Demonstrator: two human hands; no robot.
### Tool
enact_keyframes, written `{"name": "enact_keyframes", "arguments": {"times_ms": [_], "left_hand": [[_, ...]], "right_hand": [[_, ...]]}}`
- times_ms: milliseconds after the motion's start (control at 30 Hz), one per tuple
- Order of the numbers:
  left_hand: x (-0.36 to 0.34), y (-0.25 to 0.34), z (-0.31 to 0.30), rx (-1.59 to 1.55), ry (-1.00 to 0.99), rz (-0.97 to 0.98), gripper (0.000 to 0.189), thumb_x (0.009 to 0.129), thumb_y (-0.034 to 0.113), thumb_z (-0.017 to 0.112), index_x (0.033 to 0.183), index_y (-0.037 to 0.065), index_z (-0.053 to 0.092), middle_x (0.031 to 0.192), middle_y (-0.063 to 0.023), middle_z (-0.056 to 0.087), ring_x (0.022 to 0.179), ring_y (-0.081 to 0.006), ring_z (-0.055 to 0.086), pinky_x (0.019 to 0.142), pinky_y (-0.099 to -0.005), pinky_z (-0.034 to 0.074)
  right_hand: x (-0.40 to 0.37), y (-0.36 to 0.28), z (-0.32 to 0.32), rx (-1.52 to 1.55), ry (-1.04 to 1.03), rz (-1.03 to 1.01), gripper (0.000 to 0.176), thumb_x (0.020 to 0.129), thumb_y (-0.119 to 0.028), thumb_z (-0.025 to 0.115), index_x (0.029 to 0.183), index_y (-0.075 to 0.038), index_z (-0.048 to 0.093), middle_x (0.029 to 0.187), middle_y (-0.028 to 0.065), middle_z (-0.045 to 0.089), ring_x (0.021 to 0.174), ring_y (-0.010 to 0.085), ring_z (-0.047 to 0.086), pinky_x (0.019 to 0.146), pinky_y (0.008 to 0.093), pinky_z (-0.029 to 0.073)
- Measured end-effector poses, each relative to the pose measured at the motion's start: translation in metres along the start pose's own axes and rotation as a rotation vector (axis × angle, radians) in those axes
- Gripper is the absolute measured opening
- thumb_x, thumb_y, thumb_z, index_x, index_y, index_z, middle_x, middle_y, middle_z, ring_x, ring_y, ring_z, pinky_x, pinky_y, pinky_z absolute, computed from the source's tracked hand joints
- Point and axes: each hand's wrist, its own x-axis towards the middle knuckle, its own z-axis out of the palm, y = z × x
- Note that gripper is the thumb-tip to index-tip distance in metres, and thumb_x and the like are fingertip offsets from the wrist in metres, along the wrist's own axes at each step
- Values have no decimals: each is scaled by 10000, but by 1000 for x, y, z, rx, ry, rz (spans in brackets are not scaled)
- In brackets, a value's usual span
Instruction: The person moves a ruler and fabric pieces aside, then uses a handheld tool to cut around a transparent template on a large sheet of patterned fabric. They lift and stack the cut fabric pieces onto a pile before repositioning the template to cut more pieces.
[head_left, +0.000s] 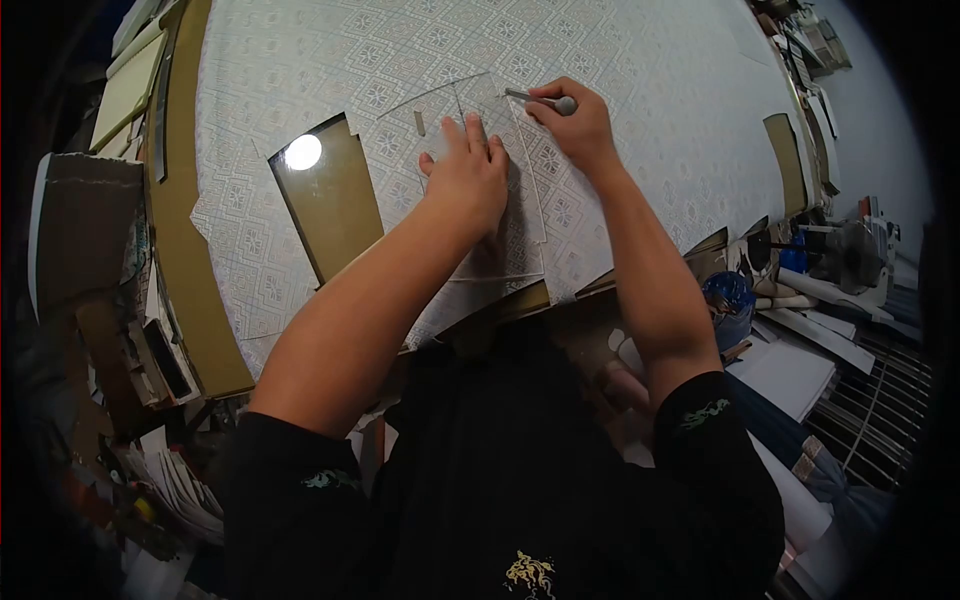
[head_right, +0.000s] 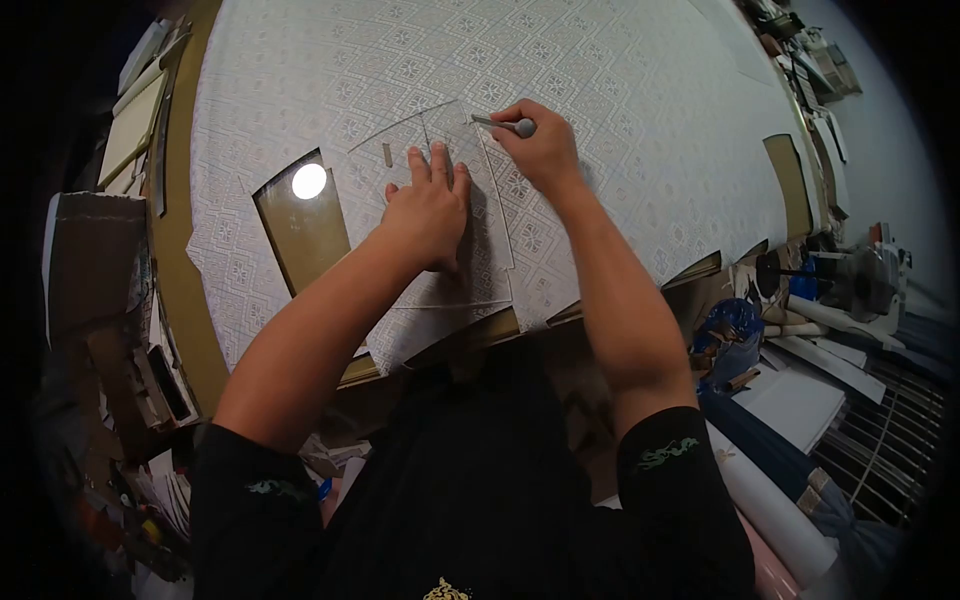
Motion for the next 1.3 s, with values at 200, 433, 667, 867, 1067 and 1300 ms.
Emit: {"name": "enact_keyframes", "arguments": {"times_ms": [200, 433, 667, 867, 1067, 1300], "left_hand": [[-4, 5, -16, 13, -49, -11, 1390, 510, 508, 990, 1569, -53, 285, 1648, -365, 177, 1505, -564, 235, 1020, -643, 522], [-2, 8, -24, 40, -100, -8, 1402, 473, 490, 1002, 1564, -42, 300, 1646, -353, 200, 1507, -555, 245, 1019, -610, 538], [0, 9, -23, 62, -133, -4, 1406, 486, 511, 995, 1565, -46, 287, 1646, -355, 193, 1508, -565, 229, 1033, -602, 532], [-1, 12, -27, 74, -125, -5, 1440, 468, 524, 998, 1570, -51, 272, 1646, -357, 185, 1513, -557, 222, 1053, -611, 514], [-5, 10, -28, 22, -113, -7, 1492, 424, 527, 1009, 1579, -47, 261, 1650, -351, 182, 1517, -548, 223, 1058, -609, 508], [-3, 4, -9, 34, -51, -7, 1276, 605, 408, 945, 1593, -32, 267, 1661, -344, 165, 1511, -550, 238, 1017, -639, 522]], "right_hand": [[94, -15, -46, -33, -756, -103, 191, 821, -32, 802, 1003, -17, 748, 942, 68, 766, 858, 142, 704, 798, 279, 560], [117, 9, -40, 69, -871, -246, 137, 858, -30, 781, 983, -33, 728, 965, 63, 761, 884, 156, 717, 824, 289, 562], [98, 21, -36, 127, -757, -176, 159, 905, -100, 779, 1038, -42, 714, 953, 53, 752, 864, 132, 706, 814, 276, 563], [57, 10, -34, 55, -557, -53, 153, 926, -122, 773, 1043, -39, 717, 971, 53, 750, 919, 134, 703, 839, 284, 566], [-5, 14, 11, 25, 130, -304, 138, 878, -153, 760, 970, -52, 735, 910, 126, 769, 879, 335, 751, 892, 387, 578], [-24, -29, 45, -45, 364, -6, 133, 863, -151, 764, 938, -56, 708, 863, 146, 760, 805, 365, 739, 812, 442, 577]]}}
